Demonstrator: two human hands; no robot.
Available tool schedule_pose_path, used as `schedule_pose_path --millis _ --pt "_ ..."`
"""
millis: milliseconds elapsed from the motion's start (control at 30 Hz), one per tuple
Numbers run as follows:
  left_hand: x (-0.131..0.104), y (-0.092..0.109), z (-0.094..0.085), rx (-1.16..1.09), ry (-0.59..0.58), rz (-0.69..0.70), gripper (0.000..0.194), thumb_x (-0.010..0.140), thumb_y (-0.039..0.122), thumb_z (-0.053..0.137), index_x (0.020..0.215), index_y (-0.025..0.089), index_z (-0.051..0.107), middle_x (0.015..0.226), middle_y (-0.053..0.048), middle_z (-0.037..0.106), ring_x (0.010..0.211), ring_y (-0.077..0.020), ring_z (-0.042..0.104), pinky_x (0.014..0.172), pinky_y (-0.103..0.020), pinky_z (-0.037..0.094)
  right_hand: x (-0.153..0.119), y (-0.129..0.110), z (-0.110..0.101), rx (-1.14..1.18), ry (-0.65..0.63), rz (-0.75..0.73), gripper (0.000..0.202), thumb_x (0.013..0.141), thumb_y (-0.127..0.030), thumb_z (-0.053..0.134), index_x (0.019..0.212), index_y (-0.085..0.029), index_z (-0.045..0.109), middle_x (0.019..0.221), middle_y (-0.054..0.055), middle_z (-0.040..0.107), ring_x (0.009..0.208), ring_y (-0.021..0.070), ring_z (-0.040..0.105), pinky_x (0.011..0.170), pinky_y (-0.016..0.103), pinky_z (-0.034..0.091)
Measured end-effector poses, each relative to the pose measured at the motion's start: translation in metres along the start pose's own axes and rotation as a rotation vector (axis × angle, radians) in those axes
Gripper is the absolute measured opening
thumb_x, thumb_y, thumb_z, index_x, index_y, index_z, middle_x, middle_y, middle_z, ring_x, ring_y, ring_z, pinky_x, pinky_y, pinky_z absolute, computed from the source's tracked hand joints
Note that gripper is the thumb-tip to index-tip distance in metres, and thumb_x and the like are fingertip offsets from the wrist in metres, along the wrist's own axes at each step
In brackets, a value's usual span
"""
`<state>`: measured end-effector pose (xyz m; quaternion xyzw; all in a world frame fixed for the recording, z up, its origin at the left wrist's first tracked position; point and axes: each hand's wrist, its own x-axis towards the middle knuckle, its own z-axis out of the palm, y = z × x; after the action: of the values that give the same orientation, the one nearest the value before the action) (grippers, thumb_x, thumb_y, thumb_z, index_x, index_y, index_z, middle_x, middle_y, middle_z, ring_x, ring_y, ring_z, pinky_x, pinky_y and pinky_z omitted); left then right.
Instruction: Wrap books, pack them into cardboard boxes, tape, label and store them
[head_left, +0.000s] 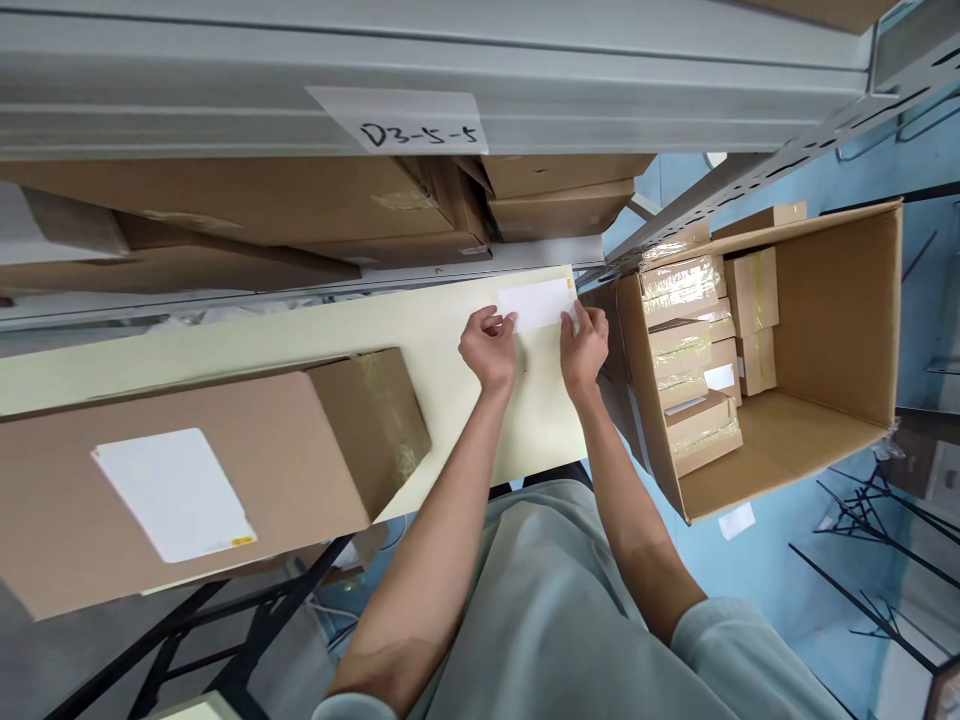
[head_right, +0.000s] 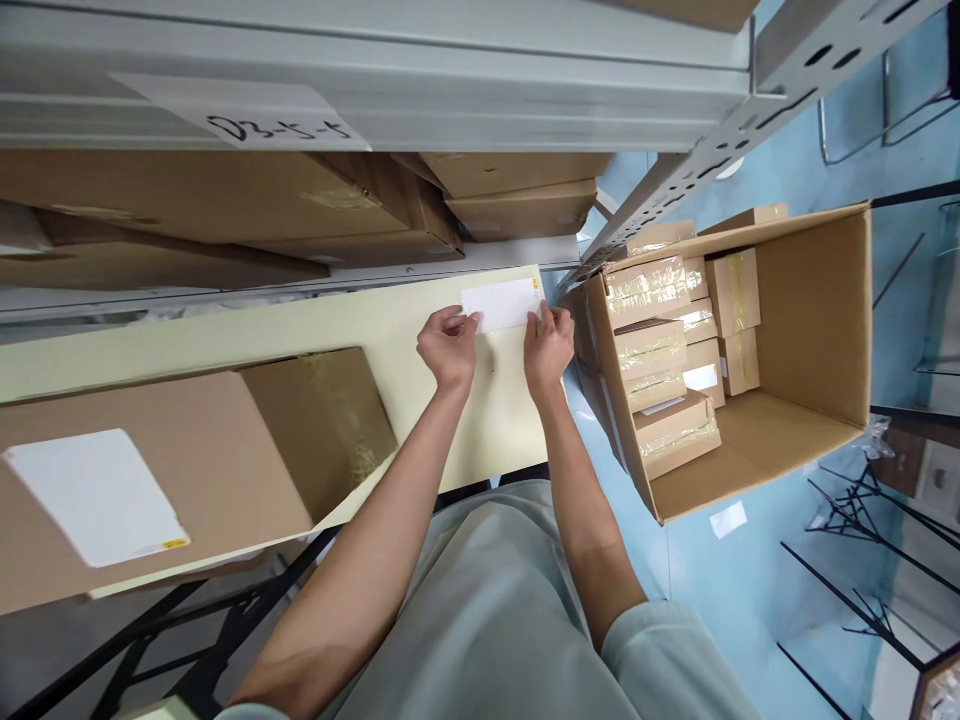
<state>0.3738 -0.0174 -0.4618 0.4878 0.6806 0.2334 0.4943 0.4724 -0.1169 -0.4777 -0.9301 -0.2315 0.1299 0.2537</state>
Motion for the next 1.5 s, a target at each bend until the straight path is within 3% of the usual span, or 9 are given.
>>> schedule_pose_path --millis 300,467,700,867,933,1100,1267,1400,1500 --pt "0.005 -0.006 0.0 -0.019 0.055 -0.015 0.019 0.082 0.029 0.088 0.087 0.02 0.073 0.088 -0.001 0.075 0.077 -0.0142 0.063 0.09 -0.035 0.059 -0.001 -0.001 0.006 0.058 -0.031 -0.031 0.04 0.116 -0.039 0.05 0.14 -0.018 0.074 0.125 0.017 0.064 0.121 0.0311 0.065 0.112 0.05 0.056" --pt "0.017 -0.004 -0.004 -0.061 0.05 0.03 0.012 0.085 0.026 0.085 0.082 0.019 0.076 0.083 0.0 0.07 0.076 -0.013 0.062 0.092 -0.035 0.059 -0.003 -0.005 0.007 0.057 -0.051 0.01 0.034 0.116 -0.037 0.055 0.135 -0.018 0.076 0.123 0.015 0.065 0.112 0.0271 0.072 0.103 0.042 0.06" --pt "0.011 0.004 -0.014 -0.049 0.048 0.143 0.013 0.091 0.024 0.078 0.1 0.02 0.086 0.099 -0.004 0.077 0.083 -0.0157 0.068 0.094 -0.036 0.06 -0.002 -0.002 0.007 0.062 -0.047 -0.053 0.029 0.115 -0.029 0.055 0.134 -0.019 0.074 0.117 0.01 0.067 0.099 0.0195 0.074 0.096 0.031 0.06" --pt "0.001 0.005 -0.026 0.062 0.083 0.301 0.013 0.094 0.025 0.077 0.103 0.024 0.087 0.106 -0.006 0.074 0.102 -0.0232 0.068 0.11 -0.045 0.057 0.002 0.001 0.006 0.065 -0.087 -0.09 0.035 0.115 -0.026 0.049 0.14 -0.019 0.072 0.122 0.012 0.067 0.104 0.0218 0.074 0.097 0.034 0.06" --pt "0.001 0.004 -0.028 0.081 0.045 0.344 0.013 0.094 0.025 0.078 0.104 0.025 0.087 0.109 -0.006 0.074 0.109 -0.0252 0.068 0.114 -0.047 0.055 0.004 0.001 0.005 0.048 -0.124 -0.107 0.036 0.115 -0.025 0.048 0.143 -0.017 0.07 0.125 0.013 0.066 0.105 0.0229 0.074 0.099 0.036 0.06" --pt "0.016 -0.003 -0.021 0.121 -0.009 0.242 0.031 0.085 0.019 0.086 0.115 0.02 0.08 0.118 -0.007 0.071 0.104 -0.0211 0.07 0.116 -0.044 0.055 0.01 0.003 0.006 0.03 -0.146 -0.128 0.037 0.115 -0.024 0.049 0.145 -0.017 0.07 0.125 0.013 0.066 0.103 0.0225 0.074 0.1 0.035 0.06" --pt "0.019 -0.002 -0.018 0.129 -0.049 0.122 0.013 0.092 0.019 0.078 0.104 0.019 0.08 0.101 -0.005 0.075 0.087 -0.018 0.069 0.109 -0.04 0.057 0.011 0.009 0.014 0.059 -0.103 -0.141 0.036 0.115 -0.024 0.05 0.143 -0.018 0.072 0.12 0.011 0.066 0.102 0.02 0.073 0.098 0.031 0.059" --pt "0.01 0.002 -0.019 0.137 -0.019 0.154 0.007 0.093 0.021 0.08 0.099 0.02 0.08 0.101 -0.003 0.075 0.084 -0.0165 0.068 0.103 -0.038 0.058 0.01 0.011 0.016 0.088 -0.082 -0.152 0.038 0.115 -0.025 0.048 0.143 -0.019 0.072 0.119 0.011 0.067 0.102 0.0199 0.071 0.098 0.031 0.059" --pt "0.007 0.004 -0.02 0.126 0.013 0.216 0.005 0.091 0.02 0.083 0.093 0.019 0.078 0.107 -0.005 0.074 0.092 -0.0176 0.07 0.105 -0.037 0.057 0.011 0.009 0.015 0.07 -0.1 -0.135 0.037 0.114 -0.022 0.05 0.145 -0.017 0.072 0.118 0.011 0.066 0.101 0.0203 0.071 0.099 0.032 0.058"
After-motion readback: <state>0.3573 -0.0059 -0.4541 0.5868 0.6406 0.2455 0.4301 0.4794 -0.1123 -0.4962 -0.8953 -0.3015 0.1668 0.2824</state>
